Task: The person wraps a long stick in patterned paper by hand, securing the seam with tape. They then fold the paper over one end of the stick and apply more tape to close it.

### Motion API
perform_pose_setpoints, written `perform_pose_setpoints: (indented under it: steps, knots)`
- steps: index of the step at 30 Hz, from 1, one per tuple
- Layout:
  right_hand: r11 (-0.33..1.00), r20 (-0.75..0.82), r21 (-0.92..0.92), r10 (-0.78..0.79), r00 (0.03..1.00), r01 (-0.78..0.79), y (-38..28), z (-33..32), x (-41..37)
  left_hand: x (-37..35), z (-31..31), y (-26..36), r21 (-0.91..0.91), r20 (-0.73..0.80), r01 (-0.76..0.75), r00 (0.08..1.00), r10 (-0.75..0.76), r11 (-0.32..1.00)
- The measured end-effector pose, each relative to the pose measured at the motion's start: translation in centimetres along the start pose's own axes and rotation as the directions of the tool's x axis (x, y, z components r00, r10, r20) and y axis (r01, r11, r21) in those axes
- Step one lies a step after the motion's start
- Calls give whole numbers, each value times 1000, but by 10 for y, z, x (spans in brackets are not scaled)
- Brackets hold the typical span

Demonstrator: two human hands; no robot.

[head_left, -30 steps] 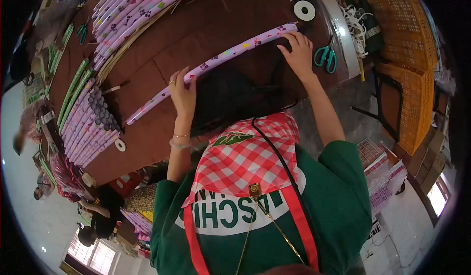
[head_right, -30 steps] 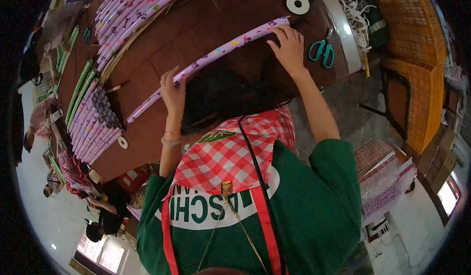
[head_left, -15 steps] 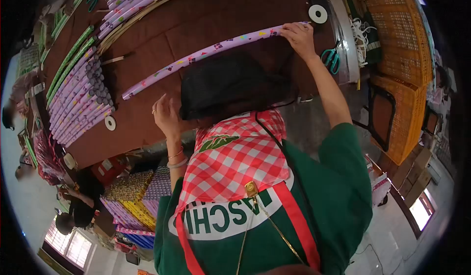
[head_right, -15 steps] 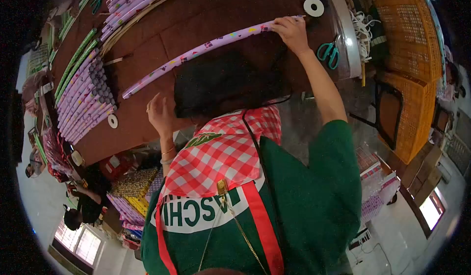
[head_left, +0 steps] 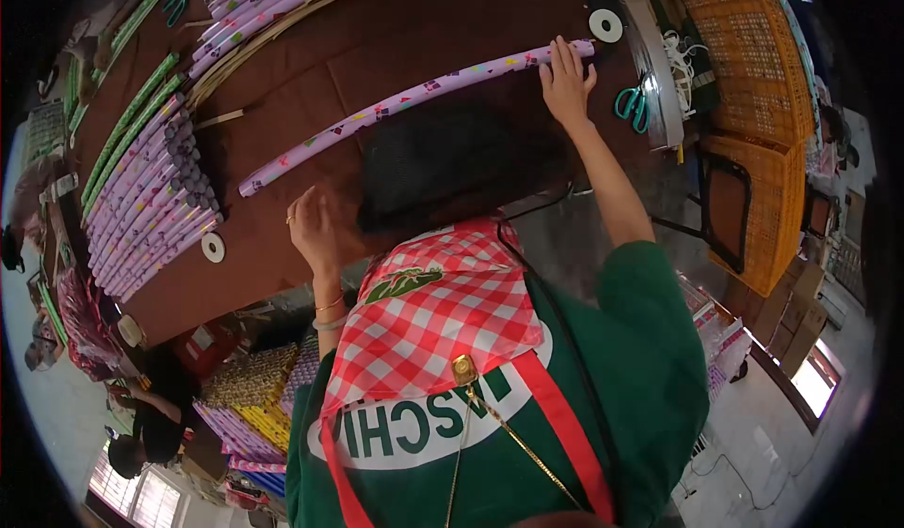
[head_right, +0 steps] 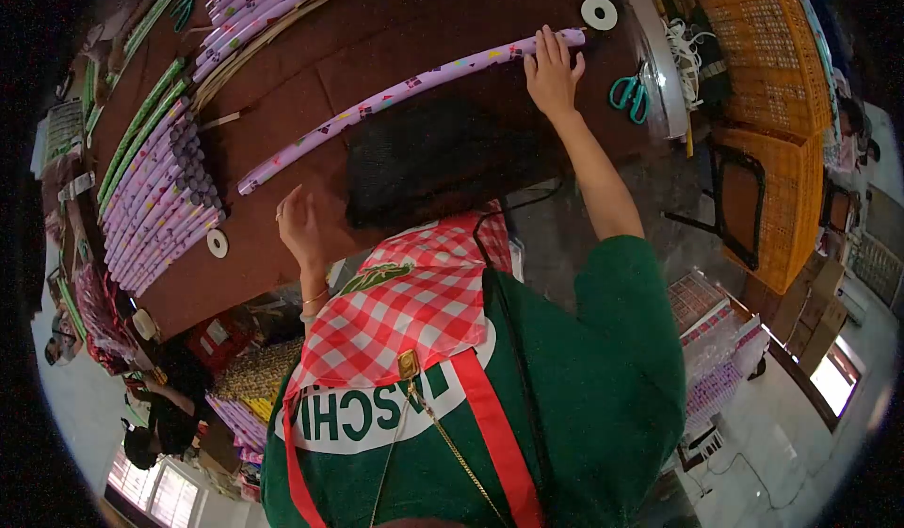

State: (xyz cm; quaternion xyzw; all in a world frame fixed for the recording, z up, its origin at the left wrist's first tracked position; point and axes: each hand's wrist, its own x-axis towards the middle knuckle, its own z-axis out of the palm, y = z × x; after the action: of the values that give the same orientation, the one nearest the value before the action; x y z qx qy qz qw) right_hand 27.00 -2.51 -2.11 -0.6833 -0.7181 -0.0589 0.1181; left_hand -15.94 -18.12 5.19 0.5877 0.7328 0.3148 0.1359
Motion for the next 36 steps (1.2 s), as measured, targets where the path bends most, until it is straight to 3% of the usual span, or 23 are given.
perform_pose_setpoints:
  steps: [3, 8, 11, 16, 22, 28, 36]
  knots:
    - [998, 19, -51, -44, 999, 45, -22, 4, -5, 2, -7, -11, 20, 2, -12, 1000, 12, 1000]
    - [990, 69, 30, -138, 988, 137, -49, 1, -14, 5, -23, -32, -2, 44, 6, 999, -6, 1000]
    - [980, 44, 32, -197, 979, 196, -53, 4, -13, 11, -26, -44, -32, 92, -66, 993, 69, 997]
    - [981, 74, -22, -191, 979, 194, -55, 2, -12, 28, -4, -51, 80, 45, -253, 967, 250, 964]
    - [925, 93, 3, -379, 921, 380, -66, -8, -7, 43, 37, -63, 77, -5, -227, 974, 228, 971]
    - [929, 158, 76, -370, 916, 362, -60, -4, -6, 60, 39, -54, 334, -87, -288, 939, 334, 898]
    - [922, 126, 12, -385, 914, 387, -60, -7, -6, 69, 43, -68, 376, -71, -358, 909, 412, 855]
